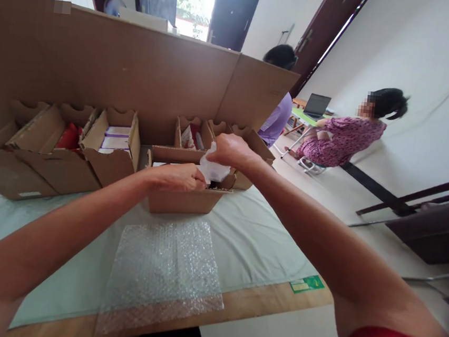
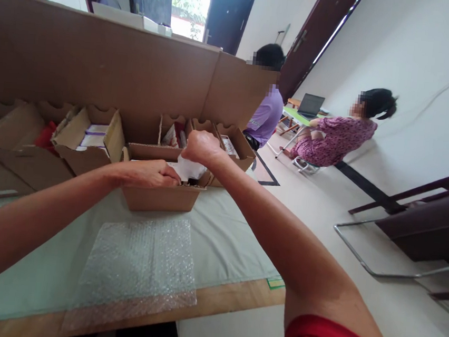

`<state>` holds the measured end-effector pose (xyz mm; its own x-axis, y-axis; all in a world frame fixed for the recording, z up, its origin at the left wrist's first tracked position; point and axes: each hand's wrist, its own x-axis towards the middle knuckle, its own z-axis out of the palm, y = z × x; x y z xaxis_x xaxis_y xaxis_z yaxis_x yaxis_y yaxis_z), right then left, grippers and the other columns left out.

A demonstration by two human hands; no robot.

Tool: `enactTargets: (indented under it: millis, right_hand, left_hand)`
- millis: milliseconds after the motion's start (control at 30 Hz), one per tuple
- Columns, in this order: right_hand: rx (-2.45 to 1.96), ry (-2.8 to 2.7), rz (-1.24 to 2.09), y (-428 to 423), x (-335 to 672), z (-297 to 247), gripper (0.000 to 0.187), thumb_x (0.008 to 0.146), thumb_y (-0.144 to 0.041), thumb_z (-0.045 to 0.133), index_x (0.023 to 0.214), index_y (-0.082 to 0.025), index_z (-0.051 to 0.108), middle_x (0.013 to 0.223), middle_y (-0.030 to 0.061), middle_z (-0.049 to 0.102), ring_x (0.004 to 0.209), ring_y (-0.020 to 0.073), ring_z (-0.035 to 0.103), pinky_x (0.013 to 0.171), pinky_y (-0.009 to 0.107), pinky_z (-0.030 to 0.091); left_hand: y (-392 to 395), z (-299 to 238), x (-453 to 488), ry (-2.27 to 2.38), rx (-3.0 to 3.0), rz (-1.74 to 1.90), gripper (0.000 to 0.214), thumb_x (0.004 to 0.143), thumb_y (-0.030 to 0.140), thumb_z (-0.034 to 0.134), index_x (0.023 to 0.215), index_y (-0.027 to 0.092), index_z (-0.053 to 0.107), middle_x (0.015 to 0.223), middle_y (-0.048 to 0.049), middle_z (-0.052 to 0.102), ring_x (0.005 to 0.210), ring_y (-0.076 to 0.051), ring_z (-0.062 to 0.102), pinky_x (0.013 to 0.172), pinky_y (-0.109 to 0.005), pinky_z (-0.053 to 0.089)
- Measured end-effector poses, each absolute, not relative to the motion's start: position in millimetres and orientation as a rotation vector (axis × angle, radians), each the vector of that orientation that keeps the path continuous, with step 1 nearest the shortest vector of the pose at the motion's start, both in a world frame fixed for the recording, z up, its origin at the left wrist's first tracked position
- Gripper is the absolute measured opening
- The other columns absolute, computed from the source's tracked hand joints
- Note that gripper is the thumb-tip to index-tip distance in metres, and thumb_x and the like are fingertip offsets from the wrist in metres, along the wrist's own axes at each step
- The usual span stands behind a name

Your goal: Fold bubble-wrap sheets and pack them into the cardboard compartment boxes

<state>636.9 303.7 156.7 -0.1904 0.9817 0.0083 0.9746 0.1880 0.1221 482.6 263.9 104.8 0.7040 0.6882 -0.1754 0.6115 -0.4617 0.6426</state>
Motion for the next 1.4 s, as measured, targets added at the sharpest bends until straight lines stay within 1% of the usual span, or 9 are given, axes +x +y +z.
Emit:
enactTargets:
  millis: [300, 533, 667, 800, 900, 1000, 1100, 1200, 1400]
  right_hand:
    - [1.880, 2.415, -0.001, 291.1, 660.5, 132.5, 0.051, 0.080, -0.040, 0.066, 0.123, -0.012, 0.072, 0.122, 0.0209, 0.073, 0.109, 0.0340, 0.070, 0.082, 0.036, 0.053]
    - [2.146, 2.421, -0.256, 290.0, 675.7, 148.5, 0.026, 0.078, -0.027, 0.065, 0.097, -0.013, 0.075, 0.097, 0.0147, 0.076, 0.089, 0.0262, 0.071, 0.069, 0.030, 0.051]
    - [2.255, 2.663, -0.716, 280.0, 691.6, 155.9, 0.013, 0.074, -0.022, 0.067, 0.084, -0.015, 0.071, 0.083, 0.0062, 0.073, 0.075, 0.0188, 0.066, 0.063, 0.026, 0.049]
    - [2.295, 2.739, -1.346, 272.4, 702.1, 153.2, 0.012, 0.071, -0.022, 0.069, 0.081, -0.016, 0.070, 0.074, 0.0026, 0.070, 0.065, 0.0152, 0.063, 0.060, 0.025, 0.049]
    - [2.271, 2.725, -1.590, 267.9, 705.3, 152.7, 0.018, 0.069, -0.028, 0.073, 0.083, -0.017, 0.071, 0.078, 0.0034, 0.072, 0.067, 0.0171, 0.066, 0.063, 0.028, 0.053]
    - [2.254, 2.729, -1.713, 259.5, 704.2, 154.4, 0.024, 0.071, -0.031, 0.075, 0.090, -0.017, 0.072, 0.084, 0.0053, 0.074, 0.073, 0.0197, 0.070, 0.065, 0.029, 0.056]
    - [2.246, 2.759, -1.773, 246.1, 697.2, 156.3, 0.025, 0.075, -0.030, 0.076, 0.096, -0.018, 0.073, 0.087, 0.0053, 0.075, 0.079, 0.0206, 0.071, 0.067, 0.030, 0.057]
    - [2.238, 2.733, -1.800, 230.3, 684.9, 158.7, 0.025, 0.077, -0.031, 0.077, 0.098, -0.019, 0.073, 0.088, 0.0051, 0.075, 0.083, 0.0212, 0.072, 0.068, 0.030, 0.058]
    - [1.931, 2.794, -1.934, 208.6, 658.8, 158.7, 0.031, 0.071, -0.040, 0.081, 0.093, -0.021, 0.073, 0.087, 0.0048, 0.073, 0.077, 0.0203, 0.070, 0.065, 0.031, 0.058]
  left_hand:
    - [258.2, 95.2, 480.6, 1.008, 2.165, 0.366, 0.025, 0.078, 0.029, 0.053, 0.085, 0.023, 0.077, 0.084, -0.0019, 0.074, 0.078, -0.020, 0.061, 0.067, -0.028, 0.039]
    - [256.2, 84.4, 478.6, 1.121, 2.254, 0.339, 0.022, 0.078, 0.027, 0.053, 0.074, 0.021, 0.075, 0.076, -0.0033, 0.072, 0.071, -0.019, 0.059, 0.063, -0.028, 0.036]
    - [249.9, 78.6, 474.7, 1.174, 2.333, 0.206, 0.026, 0.080, 0.025, 0.050, 0.066, 0.020, 0.071, 0.071, -0.0049, 0.070, 0.062, -0.017, 0.054, 0.059, -0.029, 0.031]
    - [249.3, 76.9, 470.8, 1.192, 2.289, 0.290, 0.024, 0.080, 0.028, 0.053, 0.075, 0.019, 0.074, 0.071, -0.0049, 0.071, 0.063, -0.017, 0.056, 0.059, -0.028, 0.032]
    - [250.7, 76.3, 467.9, 1.270, 2.198, 0.386, 0.024, 0.077, 0.032, 0.056, 0.083, 0.018, 0.076, 0.076, -0.0063, 0.074, 0.068, -0.019, 0.060, 0.062, -0.029, 0.037]
    - [247.1, 80.7, 460.6, 1.285, 1.996, 0.613, 0.041, 0.071, 0.029, 0.062, 0.107, 0.017, 0.074, 0.096, -0.0101, 0.076, 0.084, -0.023, 0.067, 0.072, -0.032, 0.048]
    - [233.7, 91.4, 449.7, 1.118, 1.753, 0.823, 0.064, 0.069, 0.026, 0.064, 0.132, 0.017, 0.062, 0.117, -0.0136, 0.073, 0.104, -0.026, 0.068, 0.089, -0.039, 0.053]
    - [212.9, 103.2, 441.0, 0.917, 1.606, 0.976, 0.067, 0.074, 0.029, 0.064, 0.139, 0.020, 0.053, 0.125, -0.0130, 0.069, 0.116, -0.029, 0.065, 0.097, -0.044, 0.053]
    - [178.0, 109.5, 436.7, 0.786, 1.380, 1.200, 0.079, 0.074, 0.044, 0.076, 0.144, 0.025, 0.045, 0.128, -0.0124, 0.066, 0.121, -0.033, 0.063, 0.089, -0.039, 0.057]
